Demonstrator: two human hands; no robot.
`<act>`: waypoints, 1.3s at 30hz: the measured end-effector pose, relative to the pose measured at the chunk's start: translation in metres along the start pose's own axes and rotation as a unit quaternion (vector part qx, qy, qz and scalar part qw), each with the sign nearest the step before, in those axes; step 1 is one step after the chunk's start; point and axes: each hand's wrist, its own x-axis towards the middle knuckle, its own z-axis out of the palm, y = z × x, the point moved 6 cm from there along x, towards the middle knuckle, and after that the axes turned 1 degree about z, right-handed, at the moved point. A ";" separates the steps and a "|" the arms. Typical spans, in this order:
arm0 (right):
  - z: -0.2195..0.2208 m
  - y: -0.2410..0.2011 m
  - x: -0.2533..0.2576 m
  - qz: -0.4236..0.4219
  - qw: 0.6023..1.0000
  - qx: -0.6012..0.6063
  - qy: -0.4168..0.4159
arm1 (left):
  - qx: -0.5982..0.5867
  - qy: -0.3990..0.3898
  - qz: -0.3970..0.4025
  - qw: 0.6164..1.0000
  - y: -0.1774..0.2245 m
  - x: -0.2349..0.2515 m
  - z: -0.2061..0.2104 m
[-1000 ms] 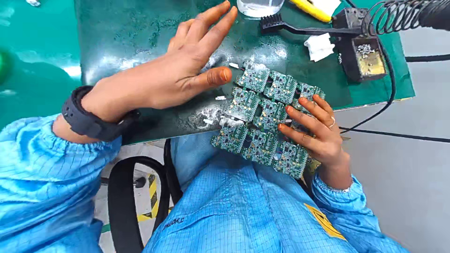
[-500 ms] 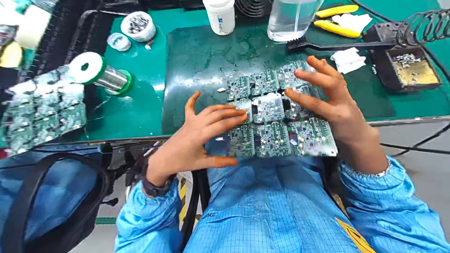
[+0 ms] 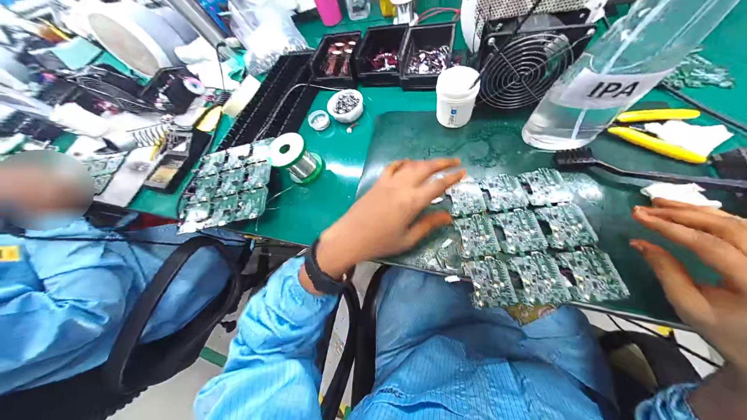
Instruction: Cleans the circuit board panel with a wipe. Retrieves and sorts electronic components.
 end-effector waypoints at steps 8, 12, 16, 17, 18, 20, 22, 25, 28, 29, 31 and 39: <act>0.018 -0.002 -0.004 -0.001 1.000 0.009 -0.004 | 0.093 -0.042 -0.257 0.961 -0.188 0.108 -0.101; 0.022 0.000 -0.006 0.005 1.000 0.005 -0.021 | 0.074 -0.103 -0.336 0.933 -0.247 0.140 -0.086; 0.023 -0.001 -0.007 0.017 0.999 0.004 -0.040 | 0.108 -0.154 -0.368 0.911 -0.274 0.156 -0.057; 0.023 -0.001 -0.007 0.023 0.999 0.003 -0.046 | 0.121 -0.162 -0.372 0.906 -0.278 0.158 -0.052; 0.022 -0.002 -0.006 0.029 0.998 0.005 -0.051 | 0.131 -0.170 -0.374 0.902 -0.282 0.159 -0.048; 0.022 -0.003 -0.006 0.040 0.997 0.010 -0.063 | 0.134 -0.180 -0.373 0.900 -0.287 0.160 -0.043; 0.023 -0.003 -0.006 0.045 0.996 0.015 -0.073 | 0.135 -0.186 -0.367 0.901 -0.291 0.161 -0.039; 0.023 -0.003 -0.006 0.050 0.995 0.020 -0.086 | 0.132 -0.181 -0.360 0.906 -0.297 0.160 -0.035; 0.023 -0.003 -0.005 0.056 0.994 0.022 -0.094 | 0.139 -0.162 -0.364 0.906 -0.304 0.160 -0.035; 0.023 -0.003 -0.005 0.058 0.994 0.021 -0.095 | 0.148 -0.159 -0.368 0.904 -0.304 0.160 -0.035; 0.023 -0.003 -0.006 0.060 0.993 0.021 -0.095 | 0.166 -0.150 -0.370 0.902 -0.302 0.160 -0.035; 0.024 -0.004 -0.006 0.065 0.993 0.019 -0.098 | 0.197 -0.151 -0.340 0.907 -0.301 0.159 -0.034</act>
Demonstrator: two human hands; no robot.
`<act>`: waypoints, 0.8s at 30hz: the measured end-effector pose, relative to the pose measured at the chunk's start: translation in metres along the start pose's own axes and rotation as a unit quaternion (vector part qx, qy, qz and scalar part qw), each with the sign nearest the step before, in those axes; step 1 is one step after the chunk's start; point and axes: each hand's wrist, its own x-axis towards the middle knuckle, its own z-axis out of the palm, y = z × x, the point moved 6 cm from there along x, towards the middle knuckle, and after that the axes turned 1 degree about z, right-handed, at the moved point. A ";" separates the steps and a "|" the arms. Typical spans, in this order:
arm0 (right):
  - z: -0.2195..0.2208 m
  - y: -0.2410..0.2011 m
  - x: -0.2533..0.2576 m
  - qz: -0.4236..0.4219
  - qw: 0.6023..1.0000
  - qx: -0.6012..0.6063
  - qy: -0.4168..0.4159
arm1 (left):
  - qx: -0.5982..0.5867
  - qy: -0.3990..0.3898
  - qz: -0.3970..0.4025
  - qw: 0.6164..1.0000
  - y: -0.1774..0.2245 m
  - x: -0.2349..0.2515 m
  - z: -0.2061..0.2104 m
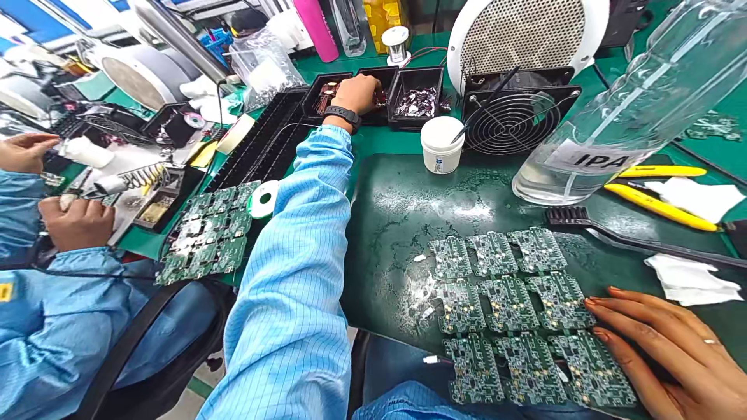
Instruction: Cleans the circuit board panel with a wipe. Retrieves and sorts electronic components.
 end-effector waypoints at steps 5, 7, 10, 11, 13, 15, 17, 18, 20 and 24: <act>-0.001 0.000 0.001 -0.004 1.000 -0.003 0.000 | -0.003 0.002 0.033 0.999 -0.004 0.003 0.000; 0.000 0.000 0.000 -0.004 1.000 -0.004 0.003 | 0.000 0.005 0.050 0.999 -0.003 0.001 -0.006; 0.000 0.000 0.001 -0.002 1.000 -0.001 0.001 | -0.025 0.006 0.074 0.997 -0.001 -0.006 -0.019; 0.000 0.000 0.001 -0.002 1.000 0.000 0.001 | -0.043 0.005 0.083 0.996 0.000 -0.008 -0.023; 0.000 0.001 0.001 -0.004 1.000 0.002 0.003 | -0.077 0.000 0.090 0.993 0.003 -0.011 -0.028; 0.001 0.001 0.000 -0.007 1.000 0.000 0.007 | -0.095 -0.007 0.089 0.991 0.004 -0.013 -0.029; 0.001 0.001 0.000 -0.011 1.000 -0.004 0.011 | -0.107 -0.018 0.088 0.990 0.003 -0.015 -0.029; 0.001 0.001 0.000 -0.013 1.000 -0.005 0.014 | -0.113 -0.024 0.086 0.990 0.002 -0.017 -0.030; 0.001 0.001 0.000 -0.016 1.000 -0.005 0.016 | -0.134 -0.029 0.080 0.987 -0.001 -0.019 -0.030; 0.002 0.002 0.000 -0.016 1.000 -0.006 0.018 | -0.171 -0.043 0.068 0.982 -0.002 -0.031 -0.036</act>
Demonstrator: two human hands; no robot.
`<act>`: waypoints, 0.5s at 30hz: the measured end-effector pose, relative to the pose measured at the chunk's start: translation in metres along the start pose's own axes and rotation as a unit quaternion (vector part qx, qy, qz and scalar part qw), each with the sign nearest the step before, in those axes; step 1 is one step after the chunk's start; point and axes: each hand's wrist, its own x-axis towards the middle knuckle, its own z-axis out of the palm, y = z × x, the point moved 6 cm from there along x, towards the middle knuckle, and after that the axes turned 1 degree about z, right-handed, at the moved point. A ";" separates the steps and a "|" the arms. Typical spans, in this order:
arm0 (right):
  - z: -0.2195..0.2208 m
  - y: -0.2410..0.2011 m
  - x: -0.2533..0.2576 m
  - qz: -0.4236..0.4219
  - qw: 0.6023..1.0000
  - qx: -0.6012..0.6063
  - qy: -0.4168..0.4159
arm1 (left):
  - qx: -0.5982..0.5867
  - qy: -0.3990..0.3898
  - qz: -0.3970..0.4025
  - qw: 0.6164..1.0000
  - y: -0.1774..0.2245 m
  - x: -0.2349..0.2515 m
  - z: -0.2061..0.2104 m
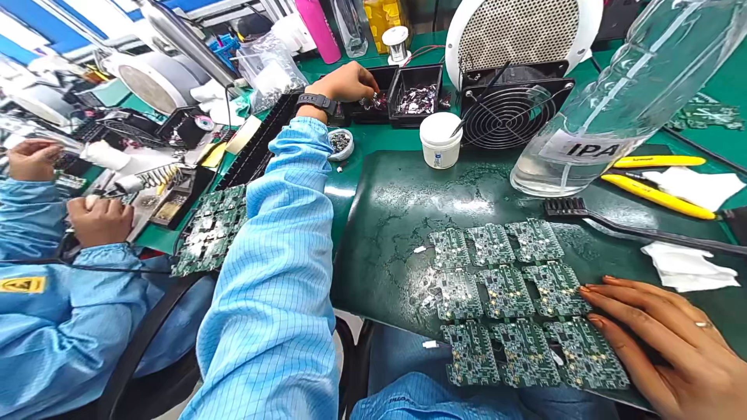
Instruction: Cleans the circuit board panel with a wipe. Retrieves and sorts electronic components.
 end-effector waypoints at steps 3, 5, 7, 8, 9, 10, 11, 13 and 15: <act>0.000 0.000 0.000 -0.005 1.000 -0.003 0.004 | -0.017 -0.007 -0.025 1.000 0.003 -0.009 -0.001; 0.001 0.001 -0.001 -0.007 1.000 -0.001 0.008 | -0.046 0.001 -0.041 0.998 0.001 -0.015 -0.003; 0.001 0.001 -0.001 -0.008 1.000 -0.003 0.011 | -0.089 0.018 -0.048 0.995 -0.001 -0.019 -0.006; 0.001 0.001 -0.001 -0.008 1.000 -0.003 0.011 | -0.107 0.023 -0.052 0.993 -0.002 -0.021 -0.006; 0.001 0.001 -0.001 -0.008 1.000 -0.003 0.012 | -0.116 0.026 -0.057 0.991 -0.003 -0.022 -0.006; 0.001 0.001 -0.001 -0.010 1.000 -0.002 0.013 | -0.115 0.027 -0.062 0.991 -0.005 -0.022 -0.004; 0.001 0.001 -0.001 -0.011 1.000 -0.002 0.014 | -0.109 0.030 -0.065 0.991 -0.007 -0.022 -0.003; 0.001 0.001 0.000 -0.012 1.000 -0.002 0.014 | -0.092 0.038 -0.058 0.993 -0.010 -0.020 -0.001; 0.001 0.000 0.000 -0.010 1.000 -0.002 0.017 | -0.081 0.062 -0.039 0.994 -0.011 -0.017 -0.004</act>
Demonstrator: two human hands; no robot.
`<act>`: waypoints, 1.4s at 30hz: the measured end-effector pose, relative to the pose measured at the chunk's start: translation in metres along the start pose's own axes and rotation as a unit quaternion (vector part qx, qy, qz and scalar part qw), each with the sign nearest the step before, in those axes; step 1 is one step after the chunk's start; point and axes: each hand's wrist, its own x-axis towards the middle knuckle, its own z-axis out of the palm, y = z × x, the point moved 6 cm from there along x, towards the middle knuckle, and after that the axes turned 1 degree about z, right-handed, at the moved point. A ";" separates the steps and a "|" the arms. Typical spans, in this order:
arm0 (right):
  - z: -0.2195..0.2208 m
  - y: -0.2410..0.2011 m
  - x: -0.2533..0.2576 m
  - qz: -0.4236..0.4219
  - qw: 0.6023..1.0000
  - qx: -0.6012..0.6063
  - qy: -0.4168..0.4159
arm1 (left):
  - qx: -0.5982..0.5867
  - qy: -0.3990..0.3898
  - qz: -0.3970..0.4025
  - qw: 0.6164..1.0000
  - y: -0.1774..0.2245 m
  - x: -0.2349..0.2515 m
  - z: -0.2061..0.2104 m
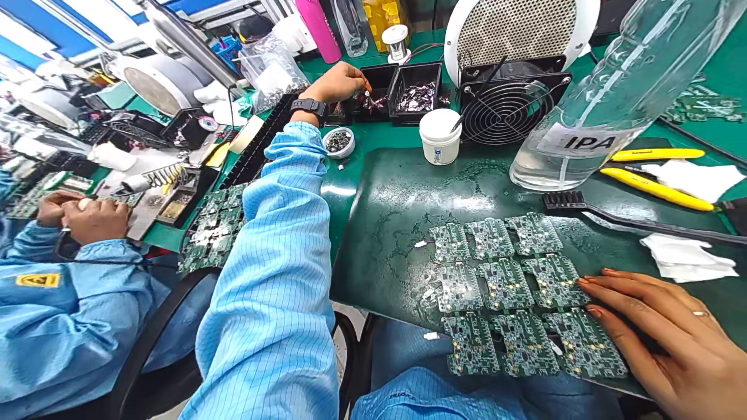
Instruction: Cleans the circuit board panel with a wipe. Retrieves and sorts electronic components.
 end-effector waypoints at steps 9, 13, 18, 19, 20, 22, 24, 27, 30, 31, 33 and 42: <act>-0.001 0.001 -0.001 0.006 1.000 0.000 -0.003 | -0.105 0.067 0.007 0.992 -0.003 0.011 -0.006; 0.000 0.000 -0.001 0.008 1.000 0.001 -0.005 | -0.060 0.060 -0.015 0.996 -0.005 0.013 -0.005; 0.000 0.001 -0.001 0.009 1.000 0.006 0.002 | 0.006 0.048 0.011 0.999 0.003 0.006 -0.014; 0.000 0.001 -0.002 0.009 1.000 0.005 0.003 | 0.023 0.040 0.024 0.999 0.008 0.001 -0.016; -0.001 0.001 -0.002 0.008 1.000 0.004 0.005 | 0.042 0.029 0.037 0.998 0.014 -0.006 -0.018; 0.000 0.001 -0.002 0.004 1.000 0.005 0.007 | 0.076 0.012 0.065 0.995 0.025 -0.025 -0.018; 0.000 0.002 -0.002 0.003 1.000 0.009 0.000 | 0.101 -0.003 0.098 0.990 0.035 -0.046 -0.013; 0.000 0.003 -0.002 0.003 1.000 0.011 -0.004 | 0.122 -0.042 0.156 0.979 0.052 -0.087 0.012; 0.000 0.003 -0.002 0.001 1.000 0.015 -0.002 | 0.121 -0.112 0.207 0.964 0.066 -0.129 0.052; 0.000 0.002 -0.002 0.001 1.000 0.017 -0.002 | 0.113 -0.131 0.230 0.958 0.069 -0.140 0.064; 0.001 0.003 -0.003 0.001 1.000 0.016 -0.001 | 0.092 -0.154 0.258 0.949 0.072 -0.154 0.080; 0.000 0.002 -0.002 -0.005 1.000 0.011 0.017 | 0.242 -0.054 -0.102 0.963 -0.028 -0.128 0.045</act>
